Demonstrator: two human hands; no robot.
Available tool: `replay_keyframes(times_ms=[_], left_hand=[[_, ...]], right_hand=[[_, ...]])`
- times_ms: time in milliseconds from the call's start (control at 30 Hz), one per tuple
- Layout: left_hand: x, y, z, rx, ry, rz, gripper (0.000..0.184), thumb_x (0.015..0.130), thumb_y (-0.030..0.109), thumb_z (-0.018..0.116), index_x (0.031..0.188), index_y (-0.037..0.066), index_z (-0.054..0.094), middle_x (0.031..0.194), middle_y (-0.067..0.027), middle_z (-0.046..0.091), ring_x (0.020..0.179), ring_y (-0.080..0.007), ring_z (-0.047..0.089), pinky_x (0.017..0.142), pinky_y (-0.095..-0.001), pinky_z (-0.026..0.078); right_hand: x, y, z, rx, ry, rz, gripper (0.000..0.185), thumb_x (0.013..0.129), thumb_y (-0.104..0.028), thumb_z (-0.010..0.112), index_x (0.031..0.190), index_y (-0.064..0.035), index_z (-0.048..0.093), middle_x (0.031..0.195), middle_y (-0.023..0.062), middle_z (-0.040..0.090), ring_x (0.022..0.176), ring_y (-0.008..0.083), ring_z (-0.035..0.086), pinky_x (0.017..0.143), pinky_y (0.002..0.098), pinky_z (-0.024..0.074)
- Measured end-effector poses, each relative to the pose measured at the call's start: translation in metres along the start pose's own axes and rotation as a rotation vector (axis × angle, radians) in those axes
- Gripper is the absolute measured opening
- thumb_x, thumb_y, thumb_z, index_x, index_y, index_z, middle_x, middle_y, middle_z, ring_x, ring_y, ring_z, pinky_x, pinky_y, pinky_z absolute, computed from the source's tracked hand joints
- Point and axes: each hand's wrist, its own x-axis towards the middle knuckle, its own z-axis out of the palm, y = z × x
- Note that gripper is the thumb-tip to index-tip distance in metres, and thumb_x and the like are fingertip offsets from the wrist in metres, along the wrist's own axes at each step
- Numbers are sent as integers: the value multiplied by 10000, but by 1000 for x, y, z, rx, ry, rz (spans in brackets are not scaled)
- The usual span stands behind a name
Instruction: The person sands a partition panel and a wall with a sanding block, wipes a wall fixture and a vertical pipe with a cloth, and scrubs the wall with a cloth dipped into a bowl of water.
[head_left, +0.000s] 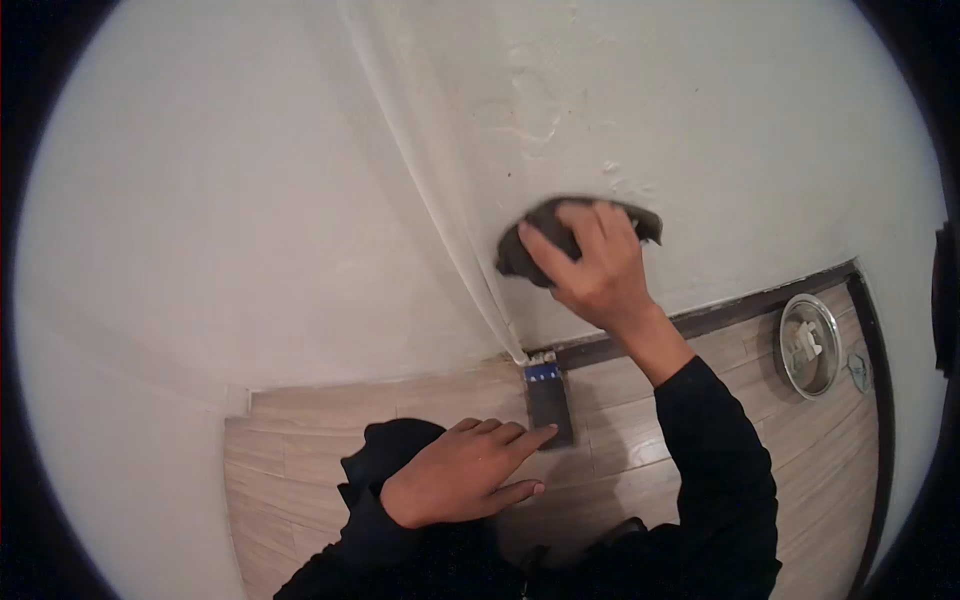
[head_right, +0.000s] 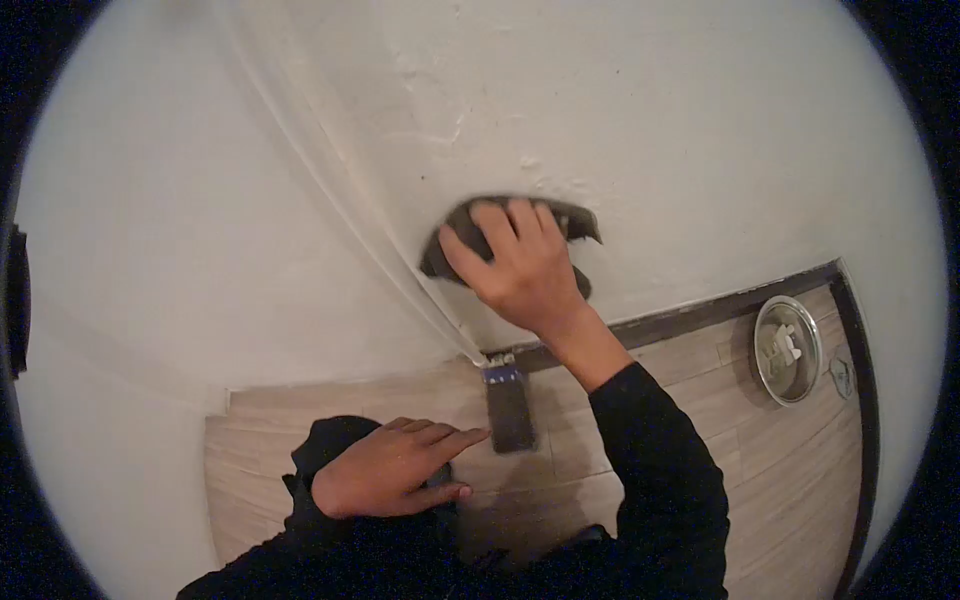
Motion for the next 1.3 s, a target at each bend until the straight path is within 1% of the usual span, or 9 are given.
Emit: replay_keyframes(times_ms=[200,433,567,667,700,867,1000,1233,1300], left_hand=[[17,4,6,2,-43,97,661,976,429,585,1478,42,400,1215,-215,614,1136,-401,590,1005,-485,456],[11,5,-1,72,232,25,638,932,387,650,1412,18,452,1235,-231,593,1169,-411,562,1016,-485,441],[4,8,-5,-14,530,-155,790,818,252,794,1432,-44,396,1390,-292,484,1276,-460,490,1096,-482,383],[6,7,-3,-249,718,-206,1000,708,161,843,1502,-42,270,1492,-267,371,1366,-417,422,1119,-425,376],[15,23,-3,-451,775,-165,792,743,58,762,1446,3,402,1395,-187,516,1258,-289,533,1037,-427,452],[28,29,-20,-196,176,-443,683,772,161,800,1378,13,521,1338,-274,559,1229,-398,570,1024,-423,476],[44,7,8,-467,166,-354,562,671,40,781,1198,-4,587,1062,-142,682,997,-243,664,901,-369,515],[146,38,98,-251,6,-114,640,561,123,880,1122,26,589,981,-172,678,952,-365,678,835,-427,535],[191,60,147,-233,-74,-21,625,586,182,896,1118,33,603,987,-169,682,945,-381,677,824,-430,542]], right_hand=[[72,5,-11,39,306,164,252,712,-105,679,962,-112,706,949,120,578,808,289,584,639,386,498],[-4,-23,17,227,-107,178,541,497,-138,820,1022,-103,694,991,147,601,902,333,639,721,444,535],[-40,-38,-4,843,-392,572,396,675,-135,778,1046,-61,661,1063,163,622,946,373,635,809,449,527],[-45,-61,-52,1765,-405,1209,491,897,-358,752,1214,-49,539,1115,108,600,1022,146,550,813,316,494],[-44,-63,-66,1974,-454,1221,588,917,-429,728,1301,-71,464,1127,121,599,1058,182,567,824,333,524],[-88,-13,-114,1995,-829,1323,685,967,-562,588,1376,-30,447,1219,188,610,1024,253,668,838,374,575],[-194,93,-177,1041,-571,1464,457,991,-388,617,1290,-45,581,1102,104,699,973,190,699,792,334,562],[-448,245,-371,229,1380,1679,139,943,-159,585,1021,-55,633,840,77,656,735,173,633,595,308,501],[-495,241,-387,100,1393,1755,159,939,-166,601,1043,-51,635,855,89,657,728,177,631,587,303,491]])
